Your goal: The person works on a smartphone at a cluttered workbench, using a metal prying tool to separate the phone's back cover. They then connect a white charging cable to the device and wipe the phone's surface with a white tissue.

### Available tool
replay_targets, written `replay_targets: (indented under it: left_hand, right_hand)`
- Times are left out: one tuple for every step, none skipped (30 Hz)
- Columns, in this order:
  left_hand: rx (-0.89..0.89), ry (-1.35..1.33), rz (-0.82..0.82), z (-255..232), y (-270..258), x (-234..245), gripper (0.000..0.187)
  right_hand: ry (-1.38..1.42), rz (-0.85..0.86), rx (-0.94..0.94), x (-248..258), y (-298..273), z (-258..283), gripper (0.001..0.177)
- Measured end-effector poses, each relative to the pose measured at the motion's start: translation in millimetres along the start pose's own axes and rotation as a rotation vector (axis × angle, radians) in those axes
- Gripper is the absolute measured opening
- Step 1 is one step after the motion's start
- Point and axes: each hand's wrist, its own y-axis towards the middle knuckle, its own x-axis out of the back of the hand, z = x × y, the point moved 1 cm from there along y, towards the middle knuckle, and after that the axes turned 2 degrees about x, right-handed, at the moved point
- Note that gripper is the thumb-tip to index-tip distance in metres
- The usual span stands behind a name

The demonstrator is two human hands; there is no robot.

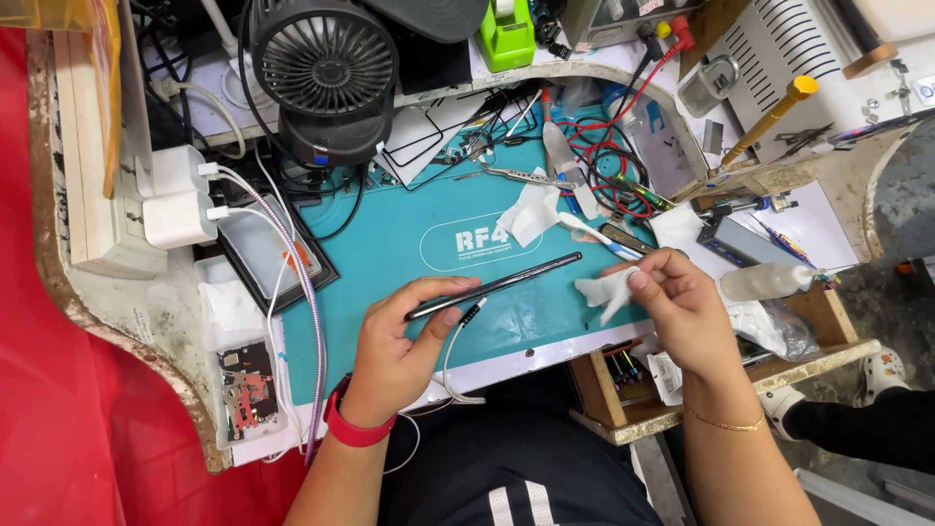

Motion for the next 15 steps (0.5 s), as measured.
replay_targets:
  left_hand:
    - [0.001,0.0,-0.002,0,1,-2,0.016]
    - [-0.011,-0.005,-0.005,0,1,-1,0.016]
    - [-0.024,-0.01,-0.007,0,1,-1,0.015]
    - [-0.029,-0.002,-0.016,-4,0,0,0.015]
    - [0.014,0.074,0.023,-6,0,0,0.02]
    - [0.063,0.146,0.065,-9,-2,-1,0.024]
    - [0.066,0.151,0.06,-9,-4,-2,0.024]
    - [0.039,0.15,0.045,-10,-4,-3,0.022]
    - [0.012,0.149,0.031,-10,-4,-4,0.024]
    - [0.011,0.152,0.029,-9,-5,-4,0.024]
    - [0.003,0.161,0.029,-8,-6,-4,0.029]
    - [-0.01,0.168,0.03,-7,-6,-5,0.035]
    - [-0.015,0.169,0.03,-6,-6,-5,0.035]
    - [-0.016,0.147,0.026,-5,-6,-6,0.032]
    - [-0.017,0.125,0.021,-4,-7,-6,0.03]
  right_hand:
    - [-0.001,0.002,-0.001,3,1,-11,0.008]
    - [0.149,-0.028,0.007,5,2,-22,0.006]
    - [0.299,-0.058,0.015,7,4,-33,0.006]
    - [0.304,-0.046,0.018,10,6,-31,0.006]
    - [0.284,-0.073,0.052,14,8,-29,0.012]
    - [0.263,-0.104,0.08,18,7,-27,0.018]
    - [0.267,-0.097,0.078,4,3,-10,0.018]
    - [0.02,-0.141,0.242,-9,-1,9,0.01]
    - [-0.227,-0.188,0.402,-22,-5,28,0.005]
    - [-0.224,-0.186,0.403,-30,-4,30,0.005]
    - [-0.475,-0.151,0.57,-40,-4,35,0.006]
    - [-0.732,-0.112,0.735,-49,-3,39,0.011]
    - [-0.732,-0.115,0.74,-57,-6,38,0.011]
    - [-0.744,-0.154,0.75,-64,-9,37,0.013]
    - [-0.756,-0.194,0.759,-71,-11,36,0.015]
